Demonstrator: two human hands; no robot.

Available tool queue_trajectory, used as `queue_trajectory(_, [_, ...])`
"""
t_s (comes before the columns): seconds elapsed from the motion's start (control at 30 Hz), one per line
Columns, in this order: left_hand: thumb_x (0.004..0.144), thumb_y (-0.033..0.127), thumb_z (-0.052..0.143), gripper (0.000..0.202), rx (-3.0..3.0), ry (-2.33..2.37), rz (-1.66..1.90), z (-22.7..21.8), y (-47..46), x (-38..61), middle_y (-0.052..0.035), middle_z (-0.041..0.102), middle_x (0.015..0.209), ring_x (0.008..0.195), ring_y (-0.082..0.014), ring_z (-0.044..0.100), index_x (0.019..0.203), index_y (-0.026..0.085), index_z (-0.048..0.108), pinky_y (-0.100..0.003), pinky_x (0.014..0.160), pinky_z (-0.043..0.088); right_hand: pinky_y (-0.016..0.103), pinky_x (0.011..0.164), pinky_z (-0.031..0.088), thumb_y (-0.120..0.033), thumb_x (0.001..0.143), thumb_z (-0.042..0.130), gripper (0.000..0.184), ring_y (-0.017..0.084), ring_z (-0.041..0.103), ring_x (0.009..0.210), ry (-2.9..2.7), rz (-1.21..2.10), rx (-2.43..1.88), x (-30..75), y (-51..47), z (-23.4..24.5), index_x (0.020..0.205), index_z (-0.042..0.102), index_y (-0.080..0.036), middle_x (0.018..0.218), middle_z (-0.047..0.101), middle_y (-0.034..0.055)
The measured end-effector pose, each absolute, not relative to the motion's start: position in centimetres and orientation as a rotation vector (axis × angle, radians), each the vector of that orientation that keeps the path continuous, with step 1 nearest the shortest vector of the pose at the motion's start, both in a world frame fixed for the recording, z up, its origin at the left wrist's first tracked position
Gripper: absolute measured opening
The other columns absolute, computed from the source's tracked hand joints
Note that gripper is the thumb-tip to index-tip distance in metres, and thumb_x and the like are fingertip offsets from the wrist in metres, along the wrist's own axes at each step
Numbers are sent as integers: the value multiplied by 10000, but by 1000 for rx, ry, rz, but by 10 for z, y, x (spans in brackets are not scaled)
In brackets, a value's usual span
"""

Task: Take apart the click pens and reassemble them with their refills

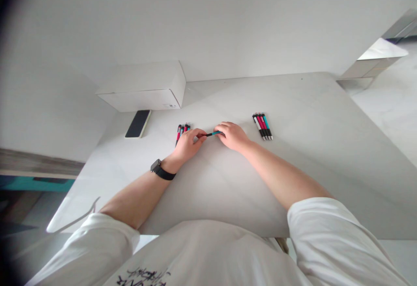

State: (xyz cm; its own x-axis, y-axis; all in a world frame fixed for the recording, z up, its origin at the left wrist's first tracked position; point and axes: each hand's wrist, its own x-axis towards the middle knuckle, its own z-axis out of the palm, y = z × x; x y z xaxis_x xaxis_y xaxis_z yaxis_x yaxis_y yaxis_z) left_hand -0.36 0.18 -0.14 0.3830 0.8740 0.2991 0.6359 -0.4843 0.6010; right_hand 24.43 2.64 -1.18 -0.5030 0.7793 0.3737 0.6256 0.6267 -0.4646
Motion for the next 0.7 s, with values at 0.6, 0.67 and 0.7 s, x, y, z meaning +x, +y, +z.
queue_trajectory(0.6, [983,285,638,136,2256,1314,848,-5,2,-4,-38,768,948,913,-215,713,1083,234,716,-363,882,544,385,920,492,-173,975,629,128,257,633,1000,-2307,349,-1095,243,27,-10,1040,726,-227,1013,715,83])
queue_trajectory(0.67, [973,292,655,141,2267,1310,861,-6,3,-4,-36,763,952,921,-217,711,1090,235,710,-366,889,540,387,926,495,-176,978,627,133,257,636,1007,-2301,342,-1097,244,28,-11,1046,728,-229,1025,719,83])
queue_trajectory(0.7, [963,290,671,152,2273,1305,872,-6,3,-4,-34,761,961,928,-218,710,1100,235,704,-369,897,538,389,931,496,-178,983,621,139,258,637,1012,-2297,336,-1098,244,29,-11,1051,730,-230,1033,722,84])
